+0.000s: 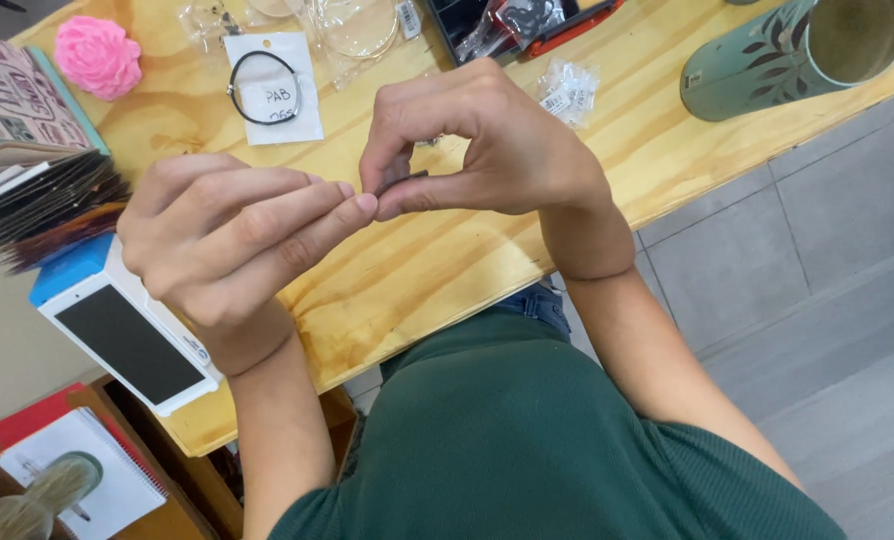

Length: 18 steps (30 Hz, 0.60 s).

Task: The person handles small jewelry items and places them into clear plastic bags on a wooden table. They seal the bags and arrange them alongside other packaged items and a black organizer tray.

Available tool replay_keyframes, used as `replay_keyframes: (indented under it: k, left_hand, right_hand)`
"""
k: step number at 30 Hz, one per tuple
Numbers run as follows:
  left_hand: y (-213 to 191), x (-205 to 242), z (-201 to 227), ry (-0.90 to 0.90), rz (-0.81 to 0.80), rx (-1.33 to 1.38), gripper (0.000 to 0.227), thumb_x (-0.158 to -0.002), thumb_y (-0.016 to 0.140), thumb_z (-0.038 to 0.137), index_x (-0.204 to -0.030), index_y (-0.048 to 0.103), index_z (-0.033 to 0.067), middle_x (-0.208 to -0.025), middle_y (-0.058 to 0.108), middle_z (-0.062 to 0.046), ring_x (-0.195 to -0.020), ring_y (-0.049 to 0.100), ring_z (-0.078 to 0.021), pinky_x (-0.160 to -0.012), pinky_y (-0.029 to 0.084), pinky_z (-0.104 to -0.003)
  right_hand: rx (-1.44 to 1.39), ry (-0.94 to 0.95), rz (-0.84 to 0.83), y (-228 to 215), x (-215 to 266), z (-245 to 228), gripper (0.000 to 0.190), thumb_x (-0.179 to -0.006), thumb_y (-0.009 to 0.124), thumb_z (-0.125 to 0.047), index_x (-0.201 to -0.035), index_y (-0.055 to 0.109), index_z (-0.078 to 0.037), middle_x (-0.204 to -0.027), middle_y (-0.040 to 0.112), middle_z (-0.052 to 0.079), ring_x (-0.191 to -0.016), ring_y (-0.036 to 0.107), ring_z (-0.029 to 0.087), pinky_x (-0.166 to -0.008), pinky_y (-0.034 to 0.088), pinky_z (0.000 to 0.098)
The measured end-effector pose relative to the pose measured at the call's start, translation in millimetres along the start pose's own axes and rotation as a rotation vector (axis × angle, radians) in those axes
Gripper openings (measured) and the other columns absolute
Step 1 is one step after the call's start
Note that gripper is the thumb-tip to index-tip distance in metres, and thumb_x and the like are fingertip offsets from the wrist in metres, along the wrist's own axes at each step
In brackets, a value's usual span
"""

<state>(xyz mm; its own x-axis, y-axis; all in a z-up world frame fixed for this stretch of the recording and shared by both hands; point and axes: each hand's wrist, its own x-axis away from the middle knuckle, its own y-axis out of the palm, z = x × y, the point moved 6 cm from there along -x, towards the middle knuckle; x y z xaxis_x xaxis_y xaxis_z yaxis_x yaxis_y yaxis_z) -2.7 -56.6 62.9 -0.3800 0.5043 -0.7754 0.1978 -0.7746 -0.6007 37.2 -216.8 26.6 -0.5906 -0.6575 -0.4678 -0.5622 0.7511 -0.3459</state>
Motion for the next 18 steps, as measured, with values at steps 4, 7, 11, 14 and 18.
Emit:
replay_keyframes:
  k: [4, 7, 11, 14, 18]
  left_hand:
    - [1.9, -0.3, -0.2, 0.042, -0.032, 0.018, 0.016, -0.101, 0.073, 0.000, -0.089, 0.083, 0.0015, -0.090, 0.079, -0.010, -0.077, 0.073, -0.0227, -0.070, 0.045, -0.035]
    - [-1.7, -4.0, 6.6, 0.149, 0.039, 0.004, 0.014, -0.097, 0.076, -0.001, -0.086, 0.083, 0.0021, -0.086, 0.079, -0.011, -0.074, 0.073, -0.0213, -0.067, 0.046, -0.032]
    - [-0.8, -5.0, -2.4, 0.025, -0.006, 0.001, 0.010, -0.095, 0.079, -0.006, -0.089, 0.079, 0.0016, -0.087, 0.074, -0.009, -0.074, 0.072, -0.0203, -0.070, 0.048, -0.033]
    - [3.7, 9.0, -15.4, 0.065, 0.009, -0.004, 0.007, -0.096, 0.081, -0.002, -0.092, 0.079, 0.0032, -0.087, 0.073, -0.008, -0.072, 0.070, -0.0180, -0.069, 0.049, -0.033]
    - [6.8, 14.4, -23.1, 0.078, 0.041, 0.022, 0.006, -0.097, 0.080, -0.002, -0.091, 0.077, -0.0007, -0.088, 0.072, -0.012, -0.071, 0.065, -0.0207, -0.067, 0.051, -0.036]
  right_hand:
    - [0.034, -0.039, -0.021, 1.0, 1.1, 1.0, 0.011, -0.099, 0.078, -0.008, -0.102, 0.070, -0.001, -0.092, 0.066, 0.009, -0.081, 0.065, 0.020, -0.077, 0.054, 0.0301]
    - [0.055, -0.078, -0.051, -5.9, 4.7, -2.2, 0.013, -0.099, 0.077, -0.012, -0.103, 0.070, -0.002, -0.095, 0.070, 0.007, -0.082, 0.069, 0.019, -0.078, 0.057, 0.0295]
    - [0.071, -0.031, 0.322, -69.2, 46.6, 23.6, 0.054, -0.105, 0.071, -0.020, -0.151, 0.046, -0.005, -0.126, 0.068, 0.017, -0.118, 0.070, 0.026, -0.111, 0.059, 0.0360]
    - [-0.038, -0.035, 0.773, -127.0, 109.0, 54.8, 0.043, -0.110, 0.069, -0.019, -0.146, 0.047, -0.009, -0.127, 0.065, 0.017, -0.114, 0.068, 0.030, -0.101, 0.058, 0.0365]
    - [-0.413, -0.183, 1.227, -181.2, 178.2, 81.3, 0.012, -0.105, 0.072, -0.024, -0.109, 0.067, -0.014, -0.098, 0.063, 0.001, -0.085, 0.054, 0.016, -0.076, 0.042, 0.0328]
